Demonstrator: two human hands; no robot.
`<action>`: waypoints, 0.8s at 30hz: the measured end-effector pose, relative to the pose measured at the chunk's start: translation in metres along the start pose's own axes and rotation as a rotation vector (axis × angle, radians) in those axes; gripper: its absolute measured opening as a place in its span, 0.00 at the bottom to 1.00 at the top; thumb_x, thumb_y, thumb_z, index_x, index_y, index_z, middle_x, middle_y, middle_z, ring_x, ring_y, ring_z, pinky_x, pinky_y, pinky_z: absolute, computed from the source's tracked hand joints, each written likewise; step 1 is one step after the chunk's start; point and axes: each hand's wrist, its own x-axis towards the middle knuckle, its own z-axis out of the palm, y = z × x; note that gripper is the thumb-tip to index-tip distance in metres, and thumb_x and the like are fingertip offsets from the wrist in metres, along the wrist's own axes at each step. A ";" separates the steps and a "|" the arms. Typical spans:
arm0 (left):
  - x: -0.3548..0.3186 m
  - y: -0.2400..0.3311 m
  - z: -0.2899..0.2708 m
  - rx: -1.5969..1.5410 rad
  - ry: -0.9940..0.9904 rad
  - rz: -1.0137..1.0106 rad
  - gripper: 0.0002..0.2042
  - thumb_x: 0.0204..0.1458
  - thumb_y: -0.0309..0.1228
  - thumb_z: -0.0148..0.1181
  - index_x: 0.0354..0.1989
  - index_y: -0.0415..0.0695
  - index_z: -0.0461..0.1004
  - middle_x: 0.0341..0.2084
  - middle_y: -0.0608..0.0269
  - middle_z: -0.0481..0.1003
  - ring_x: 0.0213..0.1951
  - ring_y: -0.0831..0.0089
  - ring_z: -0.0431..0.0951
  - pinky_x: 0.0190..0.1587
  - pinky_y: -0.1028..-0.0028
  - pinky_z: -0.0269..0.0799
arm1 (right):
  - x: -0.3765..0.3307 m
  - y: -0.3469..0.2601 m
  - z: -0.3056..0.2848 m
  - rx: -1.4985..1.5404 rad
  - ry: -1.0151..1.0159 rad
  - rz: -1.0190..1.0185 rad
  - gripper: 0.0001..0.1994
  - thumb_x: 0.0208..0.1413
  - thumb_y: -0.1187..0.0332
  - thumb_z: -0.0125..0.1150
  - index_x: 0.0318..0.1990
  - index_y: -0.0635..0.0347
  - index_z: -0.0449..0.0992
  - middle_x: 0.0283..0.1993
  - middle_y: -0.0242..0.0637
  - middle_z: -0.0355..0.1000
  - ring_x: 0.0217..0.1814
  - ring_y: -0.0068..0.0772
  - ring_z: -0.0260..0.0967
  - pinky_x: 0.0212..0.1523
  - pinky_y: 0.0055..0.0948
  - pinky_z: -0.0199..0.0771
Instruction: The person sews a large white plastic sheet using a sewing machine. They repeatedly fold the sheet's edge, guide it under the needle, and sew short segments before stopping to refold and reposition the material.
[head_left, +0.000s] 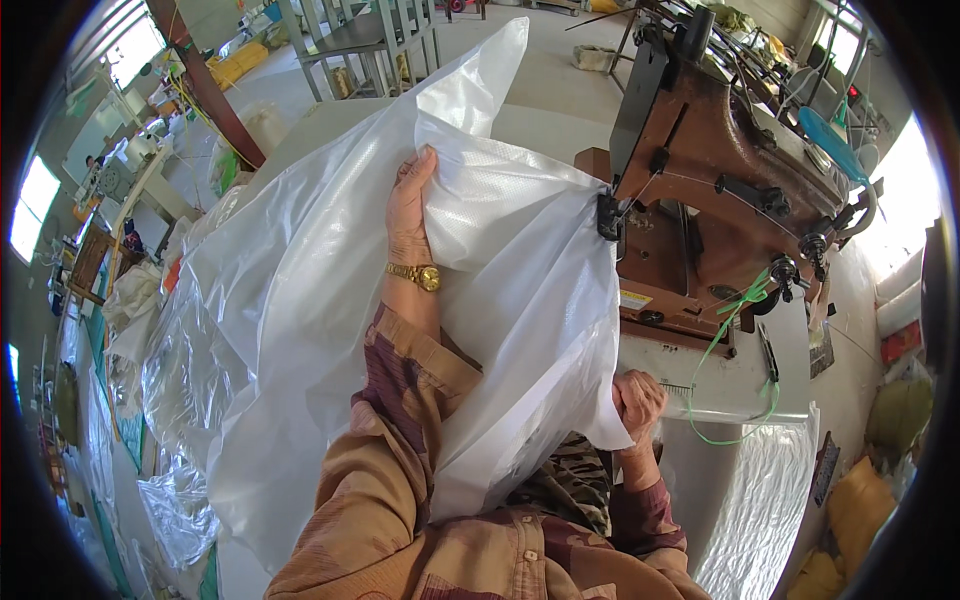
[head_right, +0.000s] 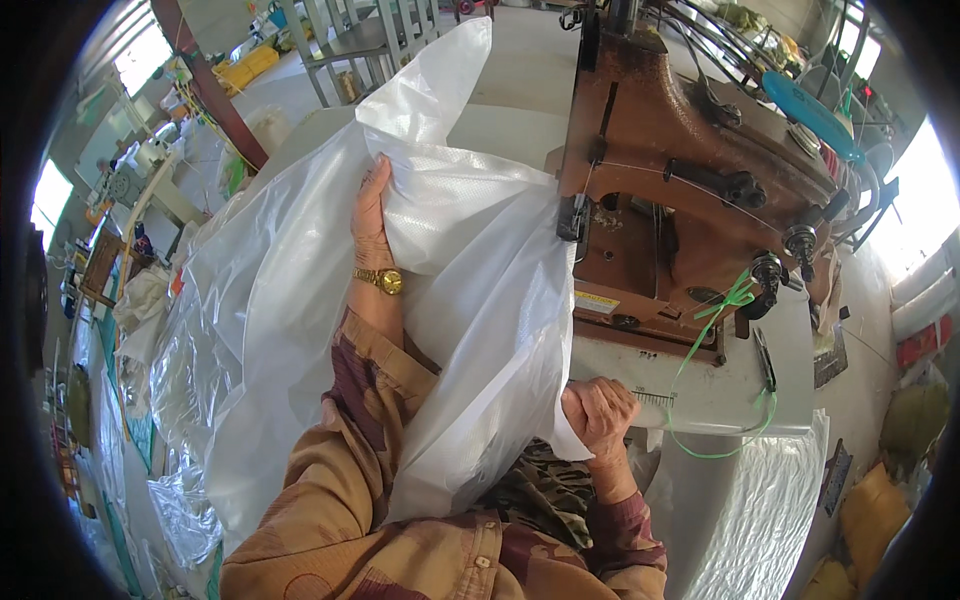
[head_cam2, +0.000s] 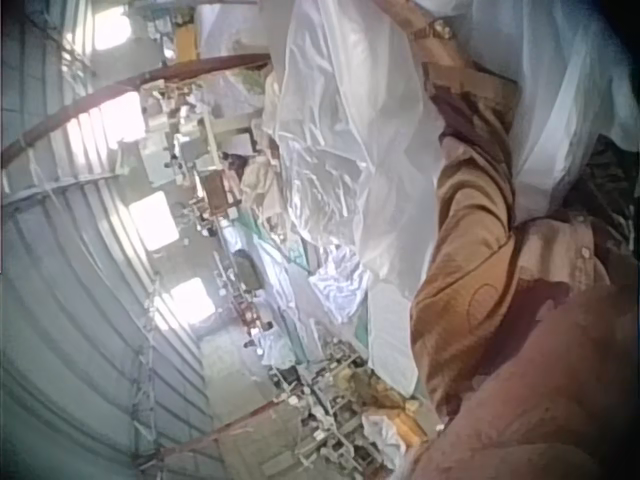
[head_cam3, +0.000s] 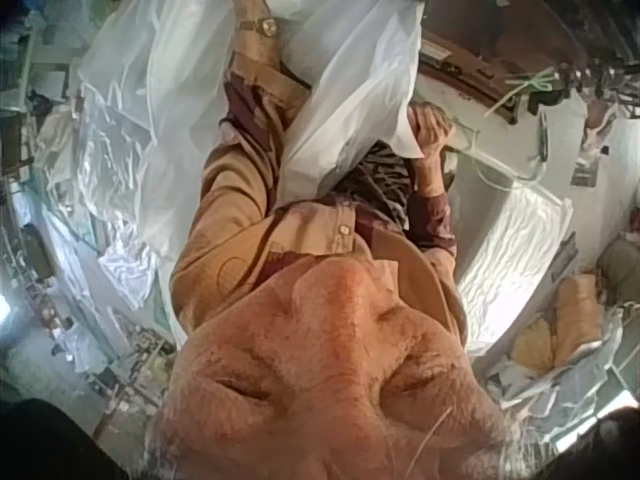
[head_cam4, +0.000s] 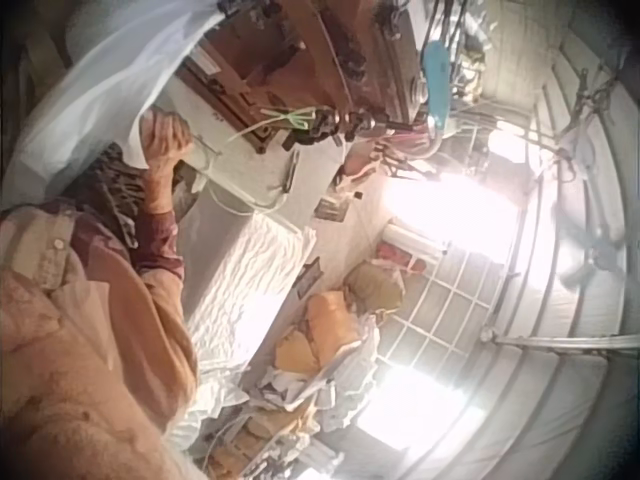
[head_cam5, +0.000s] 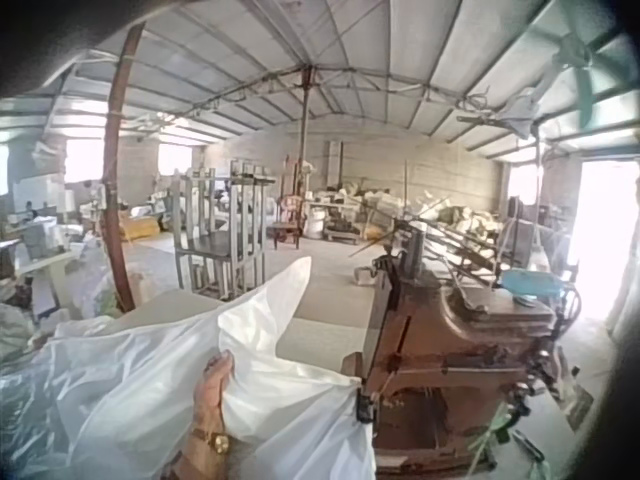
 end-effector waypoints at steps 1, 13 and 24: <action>0.000 0.000 0.000 -0.001 0.011 0.006 0.14 0.54 0.32 0.68 0.47 0.41 0.75 0.39 0.60 0.78 0.39 0.68 0.80 0.45 0.69 0.79 | -0.001 0.001 0.000 -0.003 -0.007 0.007 0.11 0.53 0.64 0.68 0.26 0.56 0.73 0.20 0.33 0.66 0.20 0.36 0.66 0.23 0.32 0.64; -0.001 0.003 0.008 0.035 0.080 0.046 0.15 0.54 0.32 0.69 0.46 0.40 0.74 0.38 0.61 0.77 0.39 0.70 0.79 0.44 0.71 0.78 | 0.001 -0.001 -0.001 -0.017 0.009 0.005 0.11 0.53 0.63 0.68 0.25 0.55 0.73 0.19 0.32 0.65 0.20 0.35 0.65 0.23 0.32 0.63; -0.006 0.006 0.015 0.005 0.055 0.083 0.09 0.53 0.31 0.68 0.37 0.40 0.78 0.33 0.62 0.80 0.33 0.71 0.81 0.39 0.71 0.79 | -0.001 0.000 -0.001 -0.008 -0.016 0.016 0.11 0.54 0.65 0.67 0.25 0.56 0.72 0.20 0.33 0.67 0.20 0.36 0.66 0.23 0.33 0.64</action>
